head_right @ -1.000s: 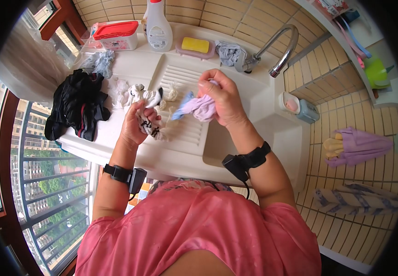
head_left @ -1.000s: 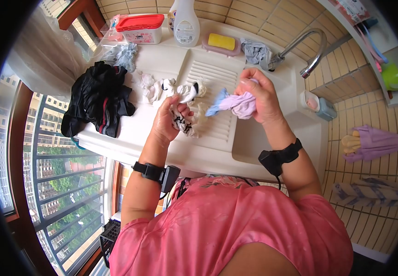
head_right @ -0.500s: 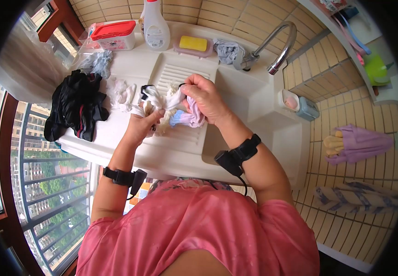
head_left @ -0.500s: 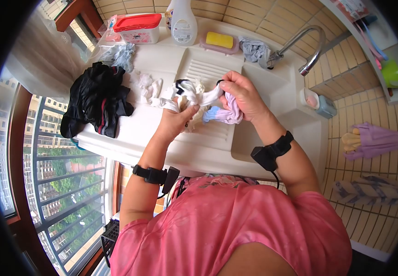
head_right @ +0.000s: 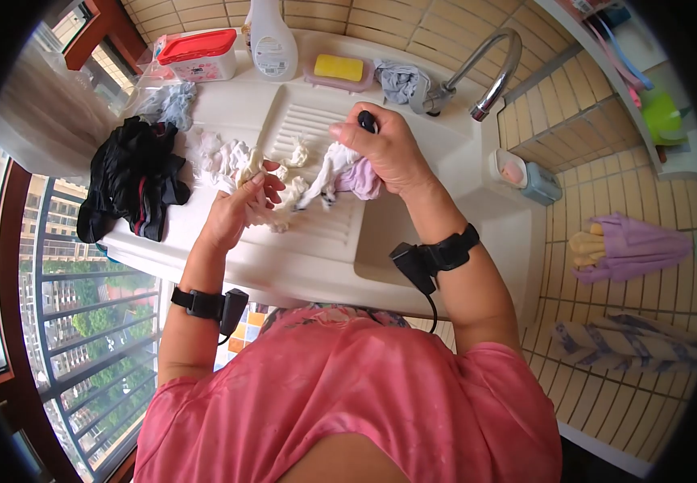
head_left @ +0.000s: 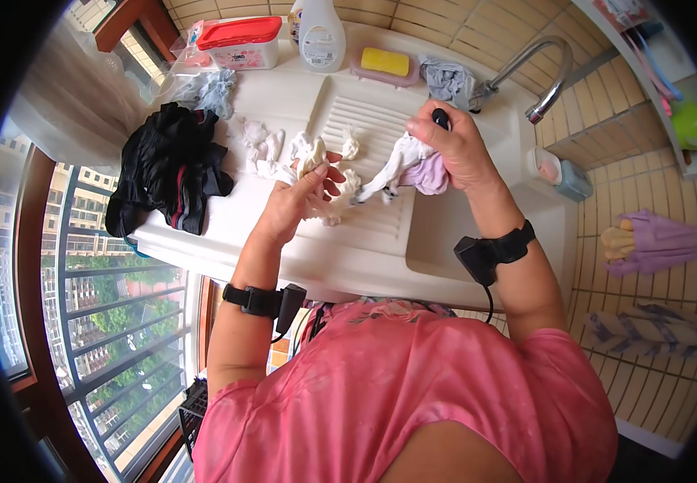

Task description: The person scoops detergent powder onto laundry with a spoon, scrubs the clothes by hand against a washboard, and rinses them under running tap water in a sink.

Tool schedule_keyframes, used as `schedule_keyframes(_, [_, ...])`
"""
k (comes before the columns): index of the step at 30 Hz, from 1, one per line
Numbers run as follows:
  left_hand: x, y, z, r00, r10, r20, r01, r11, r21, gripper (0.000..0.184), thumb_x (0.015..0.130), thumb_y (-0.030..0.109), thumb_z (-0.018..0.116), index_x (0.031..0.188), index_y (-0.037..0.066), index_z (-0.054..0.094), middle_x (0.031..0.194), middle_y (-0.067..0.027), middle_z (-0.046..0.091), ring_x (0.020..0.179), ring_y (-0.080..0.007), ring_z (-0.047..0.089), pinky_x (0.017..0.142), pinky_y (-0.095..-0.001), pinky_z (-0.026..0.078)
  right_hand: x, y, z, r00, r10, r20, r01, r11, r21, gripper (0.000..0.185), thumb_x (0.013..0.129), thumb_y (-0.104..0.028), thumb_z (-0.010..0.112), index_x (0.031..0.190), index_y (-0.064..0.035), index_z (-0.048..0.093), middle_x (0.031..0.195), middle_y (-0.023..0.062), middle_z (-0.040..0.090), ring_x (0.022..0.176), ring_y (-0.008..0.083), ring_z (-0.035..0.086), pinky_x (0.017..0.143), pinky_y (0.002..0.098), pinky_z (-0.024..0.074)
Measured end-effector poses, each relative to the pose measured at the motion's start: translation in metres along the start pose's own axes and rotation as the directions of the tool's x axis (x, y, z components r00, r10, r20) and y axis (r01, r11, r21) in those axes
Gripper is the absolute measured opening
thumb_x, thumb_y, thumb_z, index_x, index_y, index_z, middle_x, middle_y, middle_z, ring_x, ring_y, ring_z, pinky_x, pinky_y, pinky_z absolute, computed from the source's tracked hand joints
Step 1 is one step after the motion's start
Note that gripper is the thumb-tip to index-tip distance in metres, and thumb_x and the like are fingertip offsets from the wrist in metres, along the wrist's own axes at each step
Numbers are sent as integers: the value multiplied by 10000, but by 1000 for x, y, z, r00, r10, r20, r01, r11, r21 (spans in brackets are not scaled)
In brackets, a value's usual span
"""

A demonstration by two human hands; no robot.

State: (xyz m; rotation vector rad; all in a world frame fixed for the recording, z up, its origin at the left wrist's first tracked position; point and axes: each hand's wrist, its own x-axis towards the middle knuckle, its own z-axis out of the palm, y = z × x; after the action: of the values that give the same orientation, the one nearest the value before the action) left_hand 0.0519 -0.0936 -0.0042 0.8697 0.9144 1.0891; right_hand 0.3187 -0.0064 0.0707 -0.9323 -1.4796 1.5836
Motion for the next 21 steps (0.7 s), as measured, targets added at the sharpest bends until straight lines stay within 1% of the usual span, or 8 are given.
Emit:
schedule_keyframes(4, [1,13,4,986,-46,161,36,997,64,353,979,304,592,1218,61,683,1028,-39,702,858,-111,594,766,-278,482,0,2,19,997,-73,33,72,996,45,176,873,-115,771,909,-52,611,904,-7,620,822,60,559,748,216,482])
schedule_keyframes(7, [6,21,13,963,-58,263,17,988,156,320,950,251,621,1193,57,697,1027,-28,708,853,-102,597,756,-276,487,5,8,25,982,107,154,-97,993,-71,309,903,-176,772,1145,-18,663,960,6,635,864,61,583,795,221,499])
schedule_keyframes(10, [1,26,24,956,-100,274,2,942,336,374,916,266,730,1226,67,667,978,-10,681,873,-102,580,763,-279,473,3,7,32,904,262,337,-283,959,14,312,913,-201,769,1151,-22,678,927,7,652,836,64,598,763,217,506])
schedule_keyframes(12, [0,26,27,952,-151,266,70,954,290,369,908,241,770,1225,81,668,939,18,669,840,-80,579,709,-267,470,7,14,29,920,217,326,-169,971,-171,231,927,-193,748,1078,-29,684,909,17,668,827,73,612,757,227,517])
schedule_keyframes(16, [5,23,18,972,-161,171,72,897,437,219,986,231,681,1138,74,672,846,24,638,750,-62,564,627,-235,447,6,9,26,985,25,170,-39,996,77,142,924,-140,709,996,-36,647,982,28,672,865,85,611,800,246,520])
schedule_keyframes(19, [10,15,19,967,-6,255,-215,516,829,131,927,107,640,1023,19,649,788,-77,626,714,-166,598,620,-340,471,7,12,30,968,44,247,18,969,-245,216,923,-124,705,1108,-33,639,1140,56,658,970,92,608,885,266,512])
schedule_keyframes(20, [14,10,20,967,-9,253,-212,519,828,131,927,107,640,1023,19,649,788,-77,626,714,-166,598,620,-340,471,6,14,38,968,49,247,13,970,-244,216,923,-124,705,1108,-33,639,1140,56,658,970,92,608,885,266,512])
schedule_keyframes(21, [20,7,21,963,-58,263,-217,412,885,185,914,139,639,1064,33,659,848,-145,667,783,-288,634,680,-397,501,3,10,49,946,-8,323,112,946,-305,232,925,-108,698,1136,-29,644,1148,52,660,983,92,611,893,268,511])
